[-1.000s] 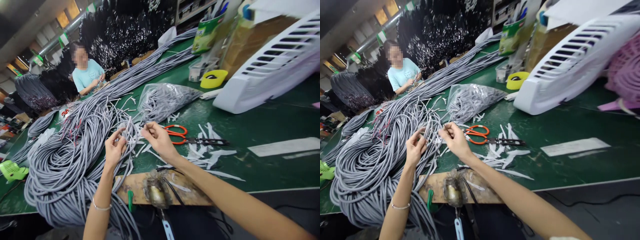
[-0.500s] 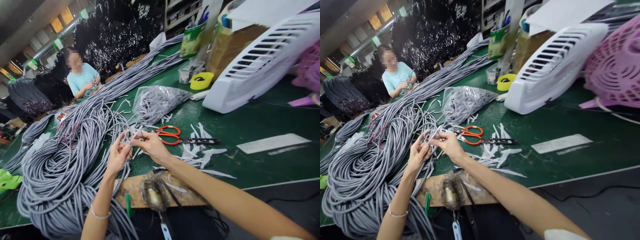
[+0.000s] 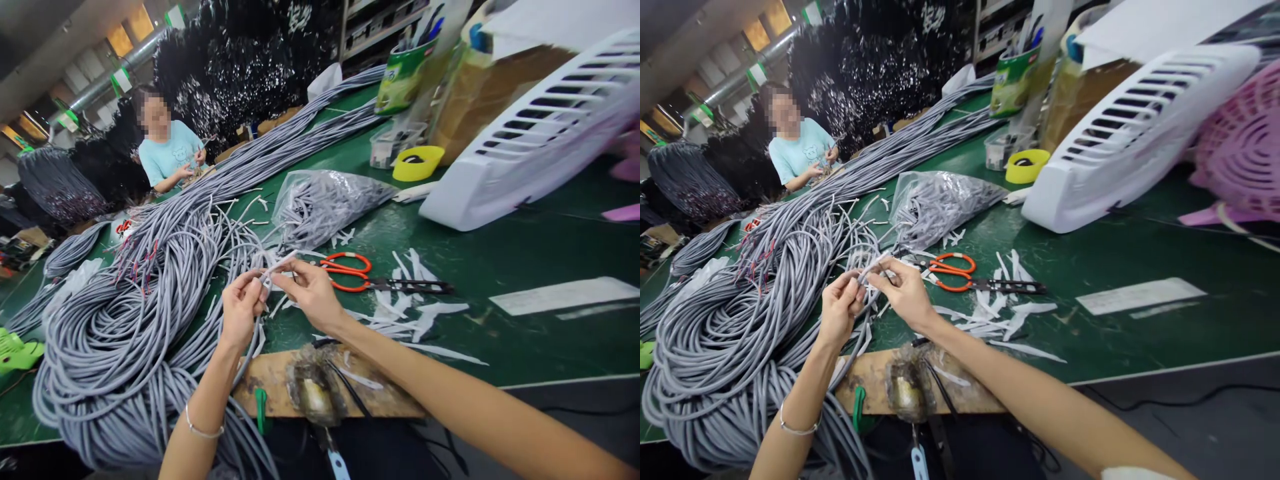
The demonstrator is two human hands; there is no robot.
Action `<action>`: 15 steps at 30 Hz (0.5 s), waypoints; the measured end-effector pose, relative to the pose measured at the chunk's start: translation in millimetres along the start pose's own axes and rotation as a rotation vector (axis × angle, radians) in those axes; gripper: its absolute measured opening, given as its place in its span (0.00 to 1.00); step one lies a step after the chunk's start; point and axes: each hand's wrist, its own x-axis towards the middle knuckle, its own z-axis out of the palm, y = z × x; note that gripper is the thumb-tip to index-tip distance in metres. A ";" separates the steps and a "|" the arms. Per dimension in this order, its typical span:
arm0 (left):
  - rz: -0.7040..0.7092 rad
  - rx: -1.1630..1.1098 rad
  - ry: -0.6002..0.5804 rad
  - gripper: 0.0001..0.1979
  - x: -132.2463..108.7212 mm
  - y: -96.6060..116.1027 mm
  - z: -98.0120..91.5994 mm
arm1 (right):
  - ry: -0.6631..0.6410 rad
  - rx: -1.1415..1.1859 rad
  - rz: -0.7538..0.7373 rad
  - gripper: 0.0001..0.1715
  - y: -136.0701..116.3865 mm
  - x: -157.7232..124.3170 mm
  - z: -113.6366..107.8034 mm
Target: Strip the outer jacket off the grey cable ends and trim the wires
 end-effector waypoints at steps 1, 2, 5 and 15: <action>-0.001 -0.014 -0.005 0.21 -0.5 0.6 -0.7 | -0.022 0.068 0.095 0.14 -0.4 0.7 2.3; -0.005 -0.027 -0.014 0.21 -0.8 1.1 -1.3 | -0.044 0.130 0.177 0.15 -1.3 1.2 4.6; -0.032 -0.051 -0.059 0.21 -0.3 1.7 -1.7 | -0.082 0.254 0.309 0.18 -5.3 0.8 9.2; -0.087 0.238 -0.307 0.21 -1.5 2.3 -5.0 | 0.308 0.242 0.369 0.14 -4.9 24.3 -11.1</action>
